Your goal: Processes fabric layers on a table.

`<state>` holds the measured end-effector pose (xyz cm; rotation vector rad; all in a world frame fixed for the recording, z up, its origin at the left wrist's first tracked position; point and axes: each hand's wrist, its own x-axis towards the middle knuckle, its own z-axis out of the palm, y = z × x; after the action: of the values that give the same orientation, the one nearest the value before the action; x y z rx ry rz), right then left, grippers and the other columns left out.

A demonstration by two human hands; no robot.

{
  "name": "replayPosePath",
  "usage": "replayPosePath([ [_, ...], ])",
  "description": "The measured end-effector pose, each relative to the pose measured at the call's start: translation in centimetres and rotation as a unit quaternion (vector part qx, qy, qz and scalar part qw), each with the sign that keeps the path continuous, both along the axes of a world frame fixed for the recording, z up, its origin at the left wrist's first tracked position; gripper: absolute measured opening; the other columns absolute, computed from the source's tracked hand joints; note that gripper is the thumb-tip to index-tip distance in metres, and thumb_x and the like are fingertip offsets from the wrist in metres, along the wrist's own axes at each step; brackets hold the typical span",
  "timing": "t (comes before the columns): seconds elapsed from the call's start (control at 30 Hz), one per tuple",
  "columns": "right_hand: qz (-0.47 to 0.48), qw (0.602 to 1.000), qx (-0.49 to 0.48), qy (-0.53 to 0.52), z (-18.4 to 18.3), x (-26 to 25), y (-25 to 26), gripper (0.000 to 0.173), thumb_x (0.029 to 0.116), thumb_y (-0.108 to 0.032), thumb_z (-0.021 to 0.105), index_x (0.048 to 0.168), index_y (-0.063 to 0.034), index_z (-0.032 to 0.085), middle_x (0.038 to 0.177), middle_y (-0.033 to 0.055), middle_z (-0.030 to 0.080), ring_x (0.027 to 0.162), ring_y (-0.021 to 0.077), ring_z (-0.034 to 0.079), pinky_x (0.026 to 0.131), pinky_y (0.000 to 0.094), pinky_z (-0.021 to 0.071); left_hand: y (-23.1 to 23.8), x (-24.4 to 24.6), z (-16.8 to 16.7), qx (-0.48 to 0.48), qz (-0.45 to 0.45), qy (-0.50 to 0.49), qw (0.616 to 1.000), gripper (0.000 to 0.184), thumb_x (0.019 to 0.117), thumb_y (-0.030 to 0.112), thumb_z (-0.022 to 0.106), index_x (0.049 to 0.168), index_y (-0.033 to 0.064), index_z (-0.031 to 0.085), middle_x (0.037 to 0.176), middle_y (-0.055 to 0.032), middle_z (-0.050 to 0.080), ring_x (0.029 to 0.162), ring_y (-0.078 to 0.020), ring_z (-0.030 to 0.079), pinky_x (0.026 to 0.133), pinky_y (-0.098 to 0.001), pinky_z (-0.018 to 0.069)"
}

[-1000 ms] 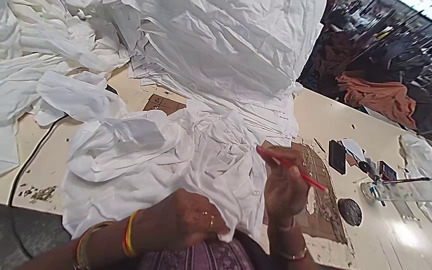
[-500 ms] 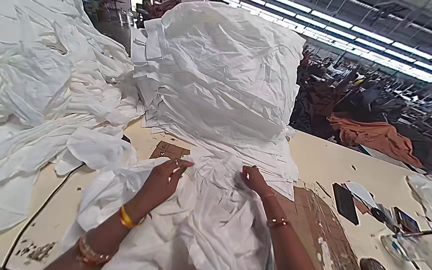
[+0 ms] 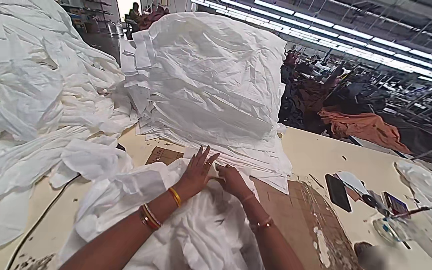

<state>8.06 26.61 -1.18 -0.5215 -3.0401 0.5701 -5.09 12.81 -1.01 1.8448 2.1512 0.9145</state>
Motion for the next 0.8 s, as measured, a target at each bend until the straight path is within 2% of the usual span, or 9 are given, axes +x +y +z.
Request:
replayPosePath([
  [0.07,0.085,0.989,0.082,0.094,2.9,1.9,-3.7,0.021,0.0935,-0.003,0.063,0.111,0.0066,0.07,0.092,0.0238,0.072,0.098,0.0435,0.069,0.094,0.0565,0.0483,-2.0,-1.8,1.0,0.007,-0.02,0.058,0.998,0.039,0.0994,0.015,0.063,0.135,-0.0013,0.062,0.151,-0.0266,0.05,0.148,-0.0505,0.032,0.116,-0.0739,0.0163],
  [0.13,0.103,0.966,0.167,0.167,5.6,4.4,-5.8,0.015,0.0866,-0.003,0.069,0.101,0.0021,0.072,0.078,0.0171,0.071,0.082,0.0382,0.072,0.082,0.0531,0.0542,-4.2,-3.5,2.6,0.079,0.003,0.142,0.987,0.02,0.0992,0.005,0.058,0.108,-0.0054,0.072,0.111,-0.0254,0.073,0.112,-0.0477,0.068,0.102,-0.0713,0.0421],
  [0.23,0.074,0.978,0.115,0.155,8.5,8.0,-6.0,0.021,0.0855,-0.008,0.074,0.103,0.0044,0.071,0.082,0.0198,0.07,0.082,0.0401,0.07,0.079,0.0555,0.0528,-7.6,-5.4,5.2,0.17,0.015,0.191,0.967,0.018,0.0947,-0.002,0.055,0.098,-0.0066,0.071,0.085,-0.0241,0.072,0.077,-0.0434,0.073,0.066,-0.057,0.0576],
  [0.3,0.106,0.98,0.065,0.157,8.1,8.7,-5.9,0.024,0.0858,-0.01,0.075,0.104,0.0052,0.071,0.085,0.0216,0.07,0.083,0.041,0.07,0.079,0.0562,0.0536,-9.1,-5.6,6.0,0.168,-0.058,0.124,0.976,0.026,0.0978,0.011,0.054,0.111,-0.0083,0.066,0.091,-0.0244,0.072,0.081,-0.0408,0.073,0.07,-0.0539,0.0573],
  [0.4,0.188,0.959,0.091,0.194,7.2,7.9,-9.7,0.018,0.0815,-0.004,0.073,0.098,0.0018,0.076,0.078,0.0162,0.072,0.078,0.0355,0.072,0.074,0.0504,0.0556,-9.3,-3.8,4.7,0.112,-0.199,0.108,0.967,0.067,0.0858,0.043,0.076,0.135,0.0008,0.058,0.14,-0.0232,0.059,0.133,-0.0414,0.054,0.107,-0.0589,0.0445],
  [0.47,0.21,0.944,0.131,0.217,7.7,7.9,-12.0,0.015,0.0799,-0.006,0.073,0.094,-0.0017,0.075,0.072,0.0113,0.07,0.073,0.03,0.071,0.07,0.044,0.055,-9.3,-1.8,4.7,0.031,-0.22,0.144,0.964,0.039,0.0909,0.017,0.073,0.126,0.0013,0.068,0.136,-0.0223,0.064,0.135,-0.0462,0.053,0.109,-0.0764,0.0292],
  [0.63,-0.066,0.992,0.103,-0.028,13.0,10.8,-10.6,0.026,0.0925,-0.016,0.07,0.103,0.007,0.071,0.092,0.028,0.069,0.092,0.0468,0.069,0.077,0.0608,0.0514,-10.2,-3.8,8.4,0.301,-0.06,0.382,0.871,0.019,0.0943,-0.001,0.055,0.094,0.0021,0.074,0.091,-0.0143,0.074,0.091,-0.0336,0.074,0.091,-0.0563,0.0556],
  [0.73,-0.014,0.972,0.144,0.183,11.9,14.2,-6.5,0.019,0.0802,-0.02,0.075,0.085,-0.001,0.076,0.078,0.0161,0.071,0.072,0.0348,0.071,0.061,0.0536,0.0547,-13.8,-3.2,13.4,0.379,0.012,0.488,0.787,0.025,0.1037,0.006,0.044,0.104,0.006,0.069,0.095,-0.0123,0.076,0.082,-0.0287,0.072,0.065,-0.0345,0.0557],
  [0.8,-0.009,0.926,0.193,0.324,13.2,17.7,-5.5,0.016,0.0815,-0.023,0.071,0.087,-0.01,0.078,0.084,0.0034,0.076,0.079,0.014,0.071,0.071,0.0361,0.0568,-16.5,-0.5,15.1,0.356,0.074,0.518,0.774,0.027,0.1045,0.004,0.042,0.106,0.0056,0.068,0.089,-0.0116,0.073,0.062,-0.0257,0.063,0.049,-0.034,0.0437],
])
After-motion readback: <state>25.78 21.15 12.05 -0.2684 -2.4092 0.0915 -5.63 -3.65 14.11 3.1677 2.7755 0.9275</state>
